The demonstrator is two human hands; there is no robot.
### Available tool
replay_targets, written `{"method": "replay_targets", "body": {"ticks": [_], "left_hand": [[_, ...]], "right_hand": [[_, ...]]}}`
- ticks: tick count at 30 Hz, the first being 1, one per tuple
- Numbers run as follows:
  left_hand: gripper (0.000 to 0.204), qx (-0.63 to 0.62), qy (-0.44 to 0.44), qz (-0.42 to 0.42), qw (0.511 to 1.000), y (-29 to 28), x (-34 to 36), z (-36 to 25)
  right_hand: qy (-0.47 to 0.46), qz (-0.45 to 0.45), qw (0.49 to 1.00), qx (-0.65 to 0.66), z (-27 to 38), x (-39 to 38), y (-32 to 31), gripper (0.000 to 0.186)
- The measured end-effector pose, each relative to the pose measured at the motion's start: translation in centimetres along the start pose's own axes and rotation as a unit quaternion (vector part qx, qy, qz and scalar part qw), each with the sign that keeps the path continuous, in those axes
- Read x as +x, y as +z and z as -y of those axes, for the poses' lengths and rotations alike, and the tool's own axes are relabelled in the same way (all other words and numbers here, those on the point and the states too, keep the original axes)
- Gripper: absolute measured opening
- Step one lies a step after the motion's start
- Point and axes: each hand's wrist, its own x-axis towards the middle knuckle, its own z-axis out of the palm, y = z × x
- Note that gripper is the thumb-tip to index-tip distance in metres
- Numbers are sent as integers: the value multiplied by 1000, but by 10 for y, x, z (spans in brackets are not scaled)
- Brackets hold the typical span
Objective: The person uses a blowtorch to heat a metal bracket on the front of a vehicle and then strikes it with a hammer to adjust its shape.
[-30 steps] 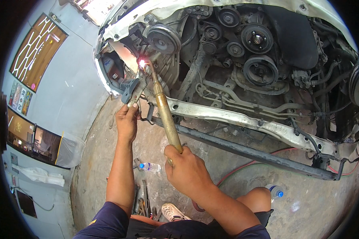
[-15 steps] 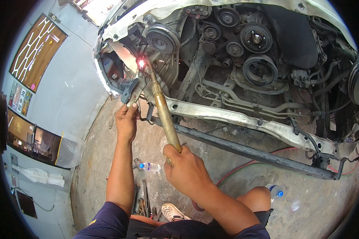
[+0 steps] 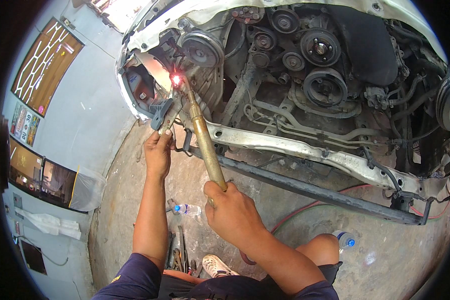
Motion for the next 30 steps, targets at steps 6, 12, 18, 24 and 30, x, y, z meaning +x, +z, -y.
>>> {"method": "replay_targets", "body": {"ticks": [6, 12, 18, 24, 30], "left_hand": [[25, -13, -2, 5, 1000, 1, 0, -1], [26, -13, -4, 4, 1000, 4, -1, -4], [27, -7, -5, 7, 1000, 1, -1, -3], [24, -16, -6, -2, 1000, 3, -2, -5], [24, -10, -6, 2, 1000, 2, 0, -1]], "right_hand": [[-7, -7, 1000, -3, -1, -1, 2, 21], [-3, -10, 1000, -1, -1, -1, 1, 20], [4, -29, 1000, 9, -1, -5, -3, 19], [27, -66, 997, 6, -9, -12, -21, 20], [49, -71, 996, 14, -17, -14, -25, 20]]}}
